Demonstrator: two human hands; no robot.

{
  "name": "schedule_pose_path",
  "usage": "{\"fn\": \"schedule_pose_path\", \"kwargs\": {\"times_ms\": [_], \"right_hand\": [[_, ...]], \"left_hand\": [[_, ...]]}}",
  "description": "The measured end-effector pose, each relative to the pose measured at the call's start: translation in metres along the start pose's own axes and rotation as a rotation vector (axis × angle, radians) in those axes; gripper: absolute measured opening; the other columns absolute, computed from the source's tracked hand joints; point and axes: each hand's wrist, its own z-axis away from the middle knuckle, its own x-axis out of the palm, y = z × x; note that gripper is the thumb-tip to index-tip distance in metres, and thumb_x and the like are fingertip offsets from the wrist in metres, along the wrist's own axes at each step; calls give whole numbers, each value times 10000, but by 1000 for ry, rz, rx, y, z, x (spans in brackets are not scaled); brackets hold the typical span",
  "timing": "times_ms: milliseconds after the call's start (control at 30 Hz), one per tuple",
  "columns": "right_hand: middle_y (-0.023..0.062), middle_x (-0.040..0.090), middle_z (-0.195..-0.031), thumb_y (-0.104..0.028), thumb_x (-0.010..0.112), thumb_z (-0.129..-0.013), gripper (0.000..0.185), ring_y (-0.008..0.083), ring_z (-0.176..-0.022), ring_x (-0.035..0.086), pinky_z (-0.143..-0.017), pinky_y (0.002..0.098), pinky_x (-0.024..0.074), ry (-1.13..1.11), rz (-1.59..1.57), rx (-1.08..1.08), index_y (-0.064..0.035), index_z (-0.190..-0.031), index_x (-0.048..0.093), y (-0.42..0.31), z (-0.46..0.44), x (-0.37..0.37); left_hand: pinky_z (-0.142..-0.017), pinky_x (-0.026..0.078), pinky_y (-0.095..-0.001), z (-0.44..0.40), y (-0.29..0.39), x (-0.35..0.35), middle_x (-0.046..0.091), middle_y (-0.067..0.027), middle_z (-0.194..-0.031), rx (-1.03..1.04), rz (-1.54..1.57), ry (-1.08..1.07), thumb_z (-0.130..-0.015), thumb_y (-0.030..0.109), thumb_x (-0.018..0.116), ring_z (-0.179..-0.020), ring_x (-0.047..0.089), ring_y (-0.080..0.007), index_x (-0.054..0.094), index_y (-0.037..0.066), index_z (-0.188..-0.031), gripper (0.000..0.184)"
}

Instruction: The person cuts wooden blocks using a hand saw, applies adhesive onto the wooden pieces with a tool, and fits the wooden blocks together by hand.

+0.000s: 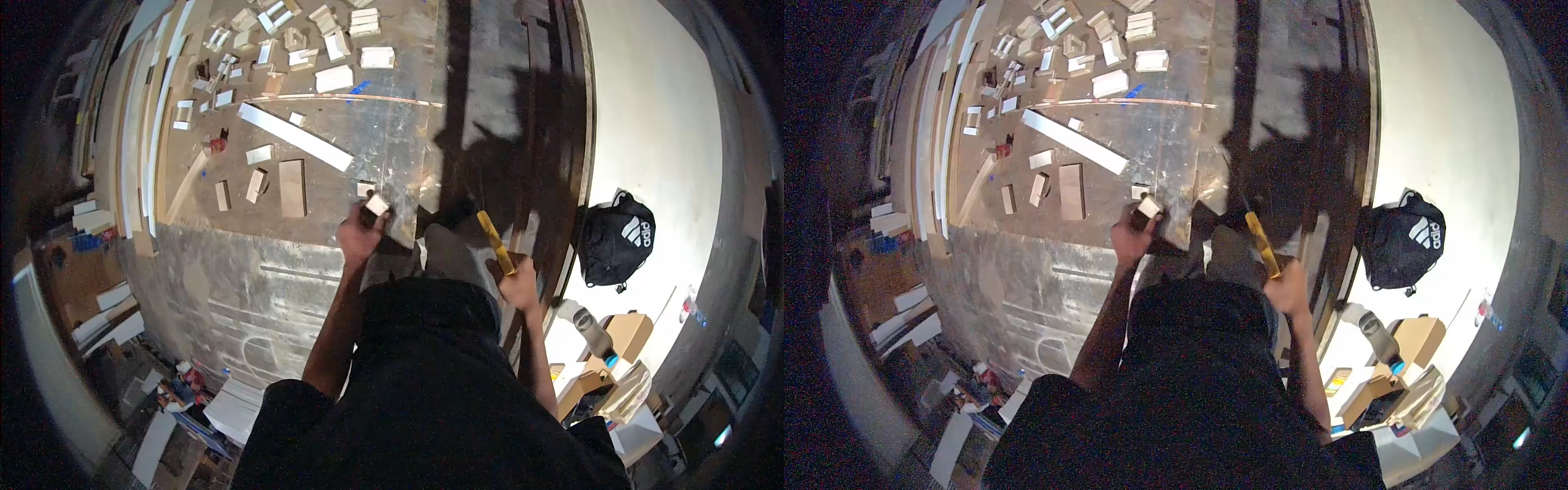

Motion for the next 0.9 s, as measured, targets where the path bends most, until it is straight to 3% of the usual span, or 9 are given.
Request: {"fn": "schedule_pose_path", "kwargs": {"times_ms": [67, 200, 267, 367, 533, 700, 767, 833, 900], "right_hand": [[184, 629, -695, -213, 726, -837, 262, 284, -623, 614, -680, 401, 484, -129, -98, -112, 24, -931, 668, -31, 11, -16], [170, 617, -691, -206, 699, -810, 213, 337, -613, 612, -672, 415, 472, -192, 25, -349, -12, -892, 671, 14, 47, -7], [168, 652, -805, -235, 692, -667, 282, 394, -695, 614, -636, 472, 452, -225, 30, -587, -58, -883, 655, 28, 53, -12], [104, 601, -670, -249, 707, -706, 190, 322, -593, 588, -653, 432, 430, -131, 19, -711, -92, -793, 645, 32, 60, -14], [113, 599, -707, -498, 669, -743, 437, 330, -625, 591, -634, 434, 419, -75, 119, -883, -65, -754, 608, 39, 33, 27], [129, 675, -872, -460, 781, -491, 586, 333, -772, 652, -696, 473, 452, -17, 307, -1046, -75, -915, 657, 22, -11, 77], [115, 683, -887, -365, 795, -546, 495, 310, -797, 653, -719, 462, 455, 2, 309, -1099, -76, -924, 660, 45, -30, 112], [74, 666, -885, -306, 665, -759, 285, 289, -853, 645, -826, 474, 456, 9, 477, -1051, -110, -965, 671, 60, -45, 139], [60, 657, -883, -249, 603, -827, 194, 282, -849, 638, -832, 479, 453, 34, 364, -1025, -124, -961, 668, 59, -49, 149]], "left_hand": [[-641, 558, -381, -1, -8, -16, 721, -153, -817, -75, 29, 74, -753, 387, 848, -756, 729, -299, 637, 102, -1105, 499], [-642, 550, -367, -6, -34, -30, 710, -145, -777, -176, 18, 119, -759, 345, 852, -727, 724, -264, 619, 91, -1128, 505], [-644, 548, -373, -10, -45, -30, 695, -129, -741, -171, -22, 101, -762, 329, 851, -697, 710, -257, 609, 91, -1146, 513], [-670, 542, -393, -17, -34, -42, 662, -117, -721, -216, -24, -9, -752, 280, 853, -683, 677, -289, 582, 78, -1201, 562], [-771, 539, -415, -27, -46, -42, 676, -184, -954, -51, 34, -102, -724, 183, 843, -873, 675, -353, 518, 61, -1307, 679], [-849, 533, -448, -29, -57, -54, 674, -202, -1057, -79, -117, -99, -698, 201, 855, -976, 663, -383, 511, 71, -1300, 705], [-863, 531, -476, -29, -49, -64, 666, -199, -1116, -78, -143, -144, -689, 225, 862, -1014, 653, -394, 524, 85, -1272, 689], [-869, 534, -472, -27, -45, -67, 632, -199, -1168, -85, -136, -162, -674, 275, 880, -1031, 644, -401, 486, 95, -1307, 767], [-873, 529, -490, -26, -21, -72, 553, -204, -1254, -120, -227, -238, -653, 324, 896, -1022, 635, -432, 436, 108, -1353, 865]]}}
